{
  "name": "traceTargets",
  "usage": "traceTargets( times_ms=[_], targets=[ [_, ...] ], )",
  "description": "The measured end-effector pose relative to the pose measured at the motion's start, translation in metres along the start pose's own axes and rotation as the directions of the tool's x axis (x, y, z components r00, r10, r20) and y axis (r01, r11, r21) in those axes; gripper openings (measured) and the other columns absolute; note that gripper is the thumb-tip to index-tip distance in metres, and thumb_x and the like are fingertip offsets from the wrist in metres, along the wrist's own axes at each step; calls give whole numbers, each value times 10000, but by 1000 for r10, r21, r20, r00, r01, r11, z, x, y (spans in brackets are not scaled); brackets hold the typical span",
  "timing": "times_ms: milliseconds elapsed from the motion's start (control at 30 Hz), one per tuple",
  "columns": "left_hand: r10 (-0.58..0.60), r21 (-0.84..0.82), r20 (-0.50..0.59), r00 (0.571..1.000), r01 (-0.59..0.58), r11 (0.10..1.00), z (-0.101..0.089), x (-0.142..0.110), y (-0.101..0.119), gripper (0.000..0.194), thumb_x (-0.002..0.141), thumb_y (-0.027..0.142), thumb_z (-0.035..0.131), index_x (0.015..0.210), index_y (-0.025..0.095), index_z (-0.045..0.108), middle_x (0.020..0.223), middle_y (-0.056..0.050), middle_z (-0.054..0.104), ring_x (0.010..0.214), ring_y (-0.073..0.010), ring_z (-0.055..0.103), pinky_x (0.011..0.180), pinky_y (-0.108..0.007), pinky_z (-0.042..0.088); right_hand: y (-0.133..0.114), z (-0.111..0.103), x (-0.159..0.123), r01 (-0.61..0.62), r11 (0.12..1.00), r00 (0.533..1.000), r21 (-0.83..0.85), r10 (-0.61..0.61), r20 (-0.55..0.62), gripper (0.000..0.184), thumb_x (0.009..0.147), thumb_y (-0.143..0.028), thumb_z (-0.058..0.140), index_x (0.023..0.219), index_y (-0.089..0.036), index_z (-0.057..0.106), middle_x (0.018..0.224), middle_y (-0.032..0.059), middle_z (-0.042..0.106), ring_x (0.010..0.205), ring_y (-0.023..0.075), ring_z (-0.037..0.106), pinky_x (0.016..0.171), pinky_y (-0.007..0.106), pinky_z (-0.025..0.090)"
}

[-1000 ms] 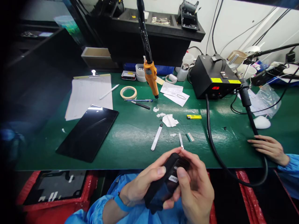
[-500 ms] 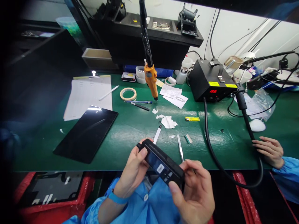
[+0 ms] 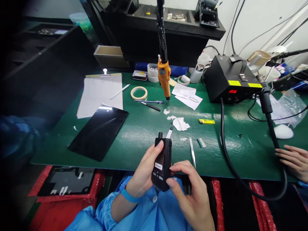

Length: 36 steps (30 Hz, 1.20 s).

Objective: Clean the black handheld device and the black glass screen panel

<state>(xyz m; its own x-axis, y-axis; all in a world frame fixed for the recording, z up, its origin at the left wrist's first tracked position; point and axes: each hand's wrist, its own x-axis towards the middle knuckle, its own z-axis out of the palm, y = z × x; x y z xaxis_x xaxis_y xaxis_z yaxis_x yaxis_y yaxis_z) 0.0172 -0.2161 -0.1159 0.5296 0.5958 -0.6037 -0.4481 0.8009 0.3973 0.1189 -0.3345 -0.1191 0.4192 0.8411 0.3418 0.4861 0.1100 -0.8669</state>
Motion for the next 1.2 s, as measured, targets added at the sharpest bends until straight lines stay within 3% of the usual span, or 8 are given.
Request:
traceTargets(
  times_ms=[133,333,433,567,800,1033,1200],
  targets=[
    [-51,35,63,997,49,998,-1,2,3,781,415,621,1187,884,147,781,654,61,665,559,-85,597,508,-170,459,-4,-5,5,-37,999,998,30,35,61,106,1087,-364,842,1099,-279,779,946,20,771,852,181,778,787,221,667],
    [-28,62,91,995,22,998,-2,6,8,757,442,631,1178,849,151,758,638,60,653,551,-77,575,491,-164,464,-13,-5,8,-122,987,990,102,113,89,334,1052,-391,885,832,-254,674,824,15,698,739,177,702,667,236,599],
    [-18,82,74,997,12,997,-3,7,11,710,481,594,1176,851,163,750,697,40,700,573,-90,601,519,-184,500,-12,-1,5,-113,981,993,158,108,37,234,1042,-349,901,913,-263,726,865,13,721,767,169,722,690,222,612],
    [-38,93,80,996,30,995,-6,9,12,657,543,556,1165,869,161,753,745,16,735,589,-107,636,557,-208,536,-7,8,2,-200,960,976,194,213,-51,163,1041,-413,906,1048,-274,820,900,19,753,797,160,768,743,194,646],
    [-41,78,70,997,35,996,-8,12,9,669,533,573,1166,880,156,774,759,3,752,599,-111,646,559,-208,522,-10,15,5,-240,950,965,199,256,-60,254,1034,-460,904,892,-270,811,866,21,727,788,147,723,724,159,607],
    [-73,58,118,990,66,996,-3,9,9,777,393,634,1185,816,133,767,645,23,711,547,-84,624,499,-158,487,-3,15,7,-403,818,902,410,430,30,362,922,-526,1005,869,-252,774,821,9,719,729,121,717,674,124,582],
    [-74,56,110,991,68,996,-1,8,8,780,386,621,1191,814,120,775,648,26,706,540,-73,615,498,-151,496,4,19,0,-464,747,866,475,495,68,386,913,-563,1001,948,-255,771,855,22,725,777,152,727,712,179,616]
  ],
)
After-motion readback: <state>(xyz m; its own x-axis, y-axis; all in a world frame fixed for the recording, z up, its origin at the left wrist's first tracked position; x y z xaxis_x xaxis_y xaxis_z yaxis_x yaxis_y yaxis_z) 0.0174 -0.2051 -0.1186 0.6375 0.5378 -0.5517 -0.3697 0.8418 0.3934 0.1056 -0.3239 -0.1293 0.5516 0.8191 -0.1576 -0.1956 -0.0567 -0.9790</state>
